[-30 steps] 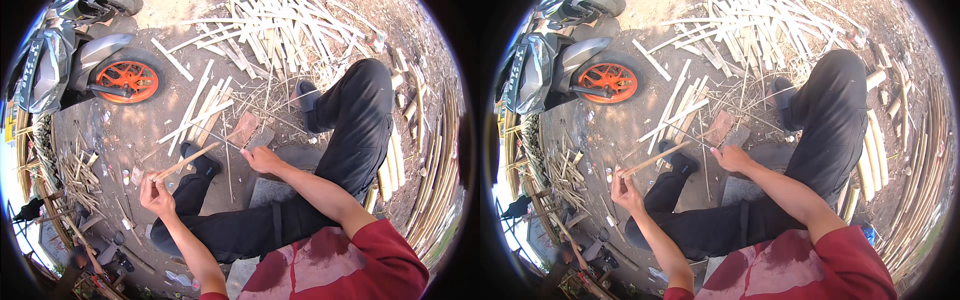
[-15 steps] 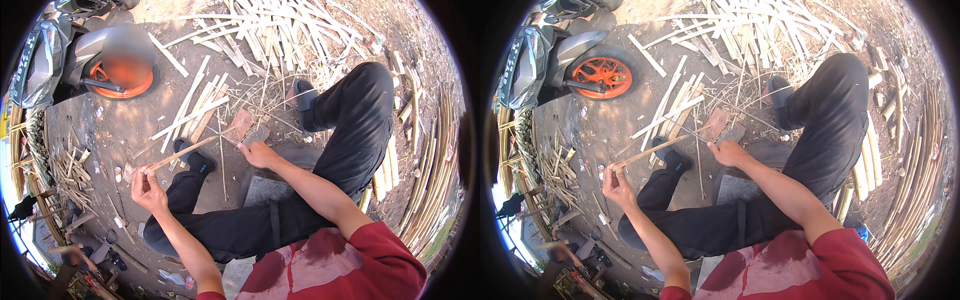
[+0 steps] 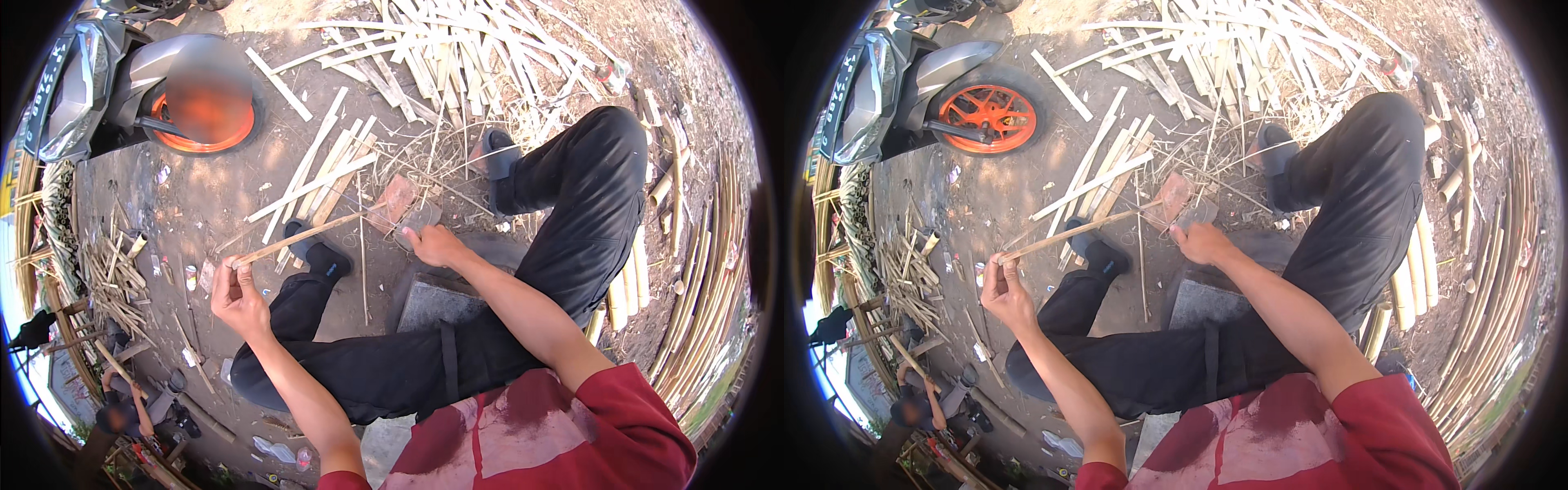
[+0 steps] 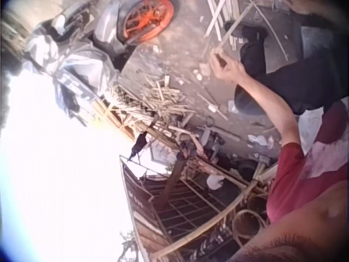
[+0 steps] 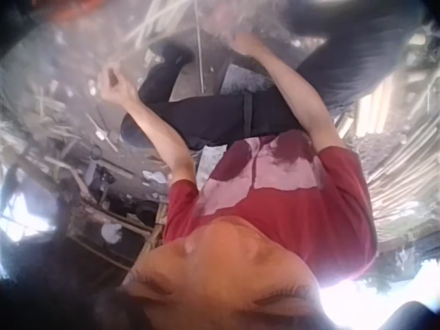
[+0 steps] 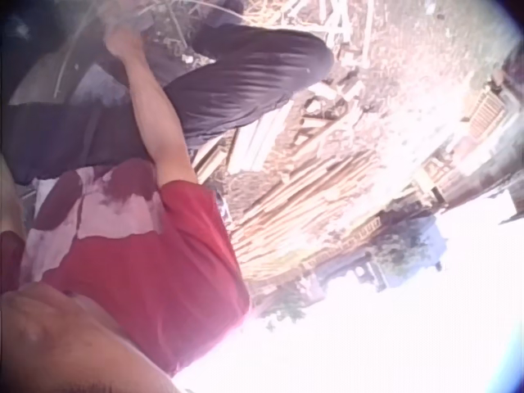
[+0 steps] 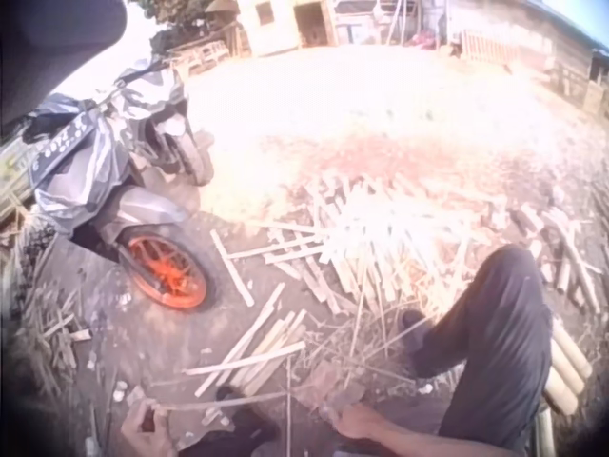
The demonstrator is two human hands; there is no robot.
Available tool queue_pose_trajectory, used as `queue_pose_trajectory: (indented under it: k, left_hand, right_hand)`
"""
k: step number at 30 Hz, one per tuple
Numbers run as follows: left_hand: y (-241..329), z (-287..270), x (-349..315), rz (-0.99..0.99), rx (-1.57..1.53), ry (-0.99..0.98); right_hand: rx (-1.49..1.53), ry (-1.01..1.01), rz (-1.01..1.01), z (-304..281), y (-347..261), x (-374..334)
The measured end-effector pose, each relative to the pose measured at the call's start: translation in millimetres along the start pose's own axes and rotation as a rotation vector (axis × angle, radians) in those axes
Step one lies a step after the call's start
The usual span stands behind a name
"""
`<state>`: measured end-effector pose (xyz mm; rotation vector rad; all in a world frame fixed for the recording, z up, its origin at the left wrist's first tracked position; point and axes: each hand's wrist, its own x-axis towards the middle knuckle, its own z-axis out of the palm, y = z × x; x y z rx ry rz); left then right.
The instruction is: The person uses a large knife to shave and smooth thin bamboo strips, pulling the blade along the length of the wood while holding the strips by hand.
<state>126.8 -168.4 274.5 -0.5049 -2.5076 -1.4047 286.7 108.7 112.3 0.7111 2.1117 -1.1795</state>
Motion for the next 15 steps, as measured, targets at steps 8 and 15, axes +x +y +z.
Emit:
queue_pose_trajectory:
  k: [8, 15]
  left_hand:
    - [9.0, 7.2, 2.5, -0.109, -0.072, 0.084]
    - [4.1, 1.2, 8.6, -0.181, -0.029, 0.286]
  right_hand:
    - [-0.096, -0.048, 0.244, -4.6, 36.6, -0.7]
    - [-0.22, 0.009, 0.242, -2.3, 30.9, -7.2]
